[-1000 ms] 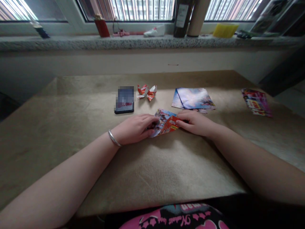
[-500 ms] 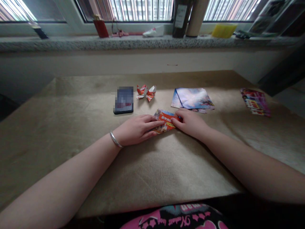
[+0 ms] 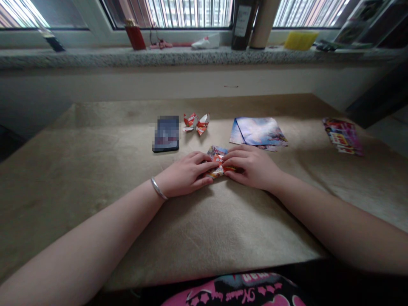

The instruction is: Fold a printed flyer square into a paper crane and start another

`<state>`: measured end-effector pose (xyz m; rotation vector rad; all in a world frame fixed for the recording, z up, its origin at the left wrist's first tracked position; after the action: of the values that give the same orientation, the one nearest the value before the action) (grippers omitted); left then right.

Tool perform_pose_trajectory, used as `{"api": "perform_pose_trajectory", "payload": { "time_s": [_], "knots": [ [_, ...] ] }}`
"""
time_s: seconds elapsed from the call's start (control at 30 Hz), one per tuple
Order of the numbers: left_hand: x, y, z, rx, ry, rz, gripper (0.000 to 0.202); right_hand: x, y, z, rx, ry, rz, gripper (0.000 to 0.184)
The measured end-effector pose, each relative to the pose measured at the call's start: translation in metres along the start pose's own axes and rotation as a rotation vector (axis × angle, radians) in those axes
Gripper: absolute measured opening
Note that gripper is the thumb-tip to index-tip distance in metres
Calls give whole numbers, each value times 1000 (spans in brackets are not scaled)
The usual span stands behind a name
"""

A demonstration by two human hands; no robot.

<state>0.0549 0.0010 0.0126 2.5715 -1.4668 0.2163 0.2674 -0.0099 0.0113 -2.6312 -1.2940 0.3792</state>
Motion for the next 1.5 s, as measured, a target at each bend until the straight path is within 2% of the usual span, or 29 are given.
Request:
{"api": "perform_pose_trajectory", "payload": {
  "time_s": [0.13,0.3,0.47,0.63,0.83,0.97,1.17,1.33,1.5],
  "knots": [
    [-1,-1,-2,21,52,3,42,1,1,0,-22,26,5,25],
    [-13,0,-2,81,55,-47,35,2,4,3,-45,86,-8,28],
    [-18,3,-3,89,-69,73,34,6,6,-2,-37,129,9,28],
    [-5,5,-9,96,-47,173,34,15,8,-6,-50,99,33,28],
    [12,4,-15,0,-40,207,44,19,7,-4,-38,56,67,28],
    [18,4,-14,-20,-43,235,44,19,6,-3,-40,45,102,28],
    [3,4,-6,61,-47,220,33,20,6,1,-79,-26,94,30],
    [-17,6,-4,112,-115,116,36,20,7,4,-91,-23,90,31],
    [-16,7,-7,108,-120,133,35,19,7,5,-111,0,74,30]
  ]
}}
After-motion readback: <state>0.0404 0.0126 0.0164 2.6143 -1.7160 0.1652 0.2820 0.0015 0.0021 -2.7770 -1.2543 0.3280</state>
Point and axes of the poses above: each hand's wrist, its own y-axis away from the middle knuckle, its own z-axis out of the palm, x = y × z, the point moved 2 cm from there along -y, towards the middle knuckle, and after that the axes turned 10 degrees about -x, right-handed, at the moved point
